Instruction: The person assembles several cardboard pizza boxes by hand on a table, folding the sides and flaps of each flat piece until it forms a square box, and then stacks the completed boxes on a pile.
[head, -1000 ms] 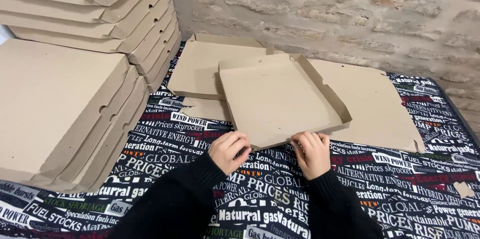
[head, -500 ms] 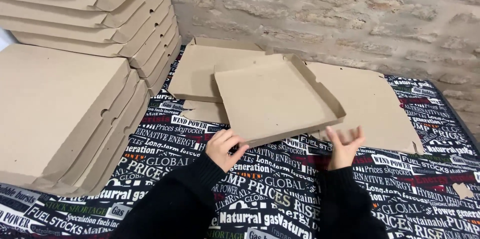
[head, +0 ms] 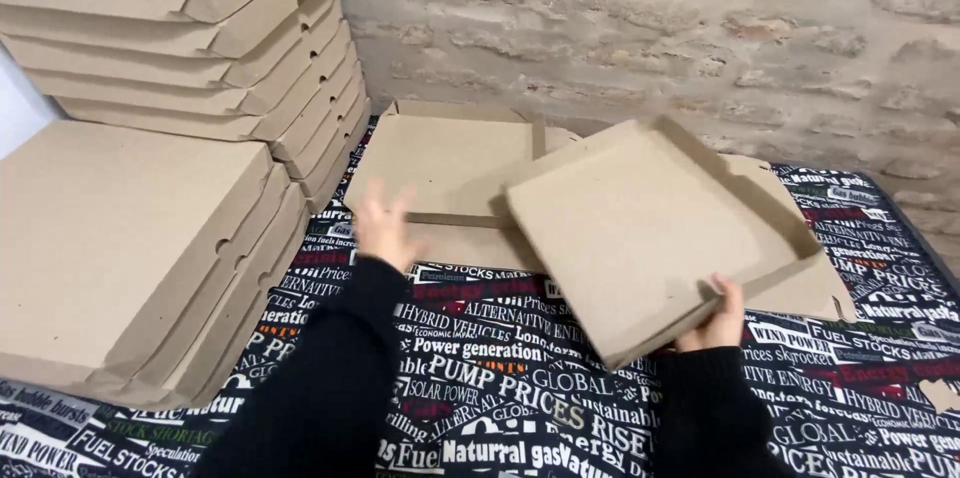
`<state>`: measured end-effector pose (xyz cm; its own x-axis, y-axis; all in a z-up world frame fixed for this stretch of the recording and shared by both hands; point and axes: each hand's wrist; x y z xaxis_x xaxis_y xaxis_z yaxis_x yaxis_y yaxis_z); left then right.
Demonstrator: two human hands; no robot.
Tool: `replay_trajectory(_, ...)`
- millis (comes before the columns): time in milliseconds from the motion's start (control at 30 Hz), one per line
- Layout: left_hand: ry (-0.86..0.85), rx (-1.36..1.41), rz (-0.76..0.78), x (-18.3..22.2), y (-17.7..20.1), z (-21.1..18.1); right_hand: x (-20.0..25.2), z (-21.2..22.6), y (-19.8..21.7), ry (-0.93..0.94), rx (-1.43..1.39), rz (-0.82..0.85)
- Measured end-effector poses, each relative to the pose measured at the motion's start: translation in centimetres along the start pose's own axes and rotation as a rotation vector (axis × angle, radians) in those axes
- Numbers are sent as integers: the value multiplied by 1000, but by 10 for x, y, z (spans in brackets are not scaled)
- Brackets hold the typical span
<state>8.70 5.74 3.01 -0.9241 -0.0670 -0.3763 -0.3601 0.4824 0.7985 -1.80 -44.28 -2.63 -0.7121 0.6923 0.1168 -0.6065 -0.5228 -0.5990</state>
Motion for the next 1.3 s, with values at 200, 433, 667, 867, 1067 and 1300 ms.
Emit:
replay_trajectory(200, 627, 278, 150, -81, -72, 143, 3, 30, -7, 188, -125, -127)
replay_trajectory(433, 304, 112, -15, -72, -105, 182, -7, 27, 8, 457, -28, -209)
replay_trajectory(667, 281, 311, 223, 13, -5, 97, 39, 50, -57, 583, 61, -191)
replay_trajectory(867, 70, 436, 97, 73, -48, 117, 49, 35, -133, 809, 299, 27)
replay_trajectory(1067, -24, 499, 143, 79, -66, 108, 51, 20, -186, 1005, 582, 314)
replay_trajectory(1300, -80, 560, 170, 84, -40, 88, 126, 0, -218, 1333, 1135, 836)
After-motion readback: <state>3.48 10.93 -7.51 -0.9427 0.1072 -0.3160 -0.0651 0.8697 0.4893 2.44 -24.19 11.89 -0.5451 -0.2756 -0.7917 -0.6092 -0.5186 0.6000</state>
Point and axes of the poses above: each hand's wrist, its own x-axis away from the middle knuckle, its own y-axis out of the back of the hand, z = x × y, and after that the axes turned 14 degrees about y, right-handed
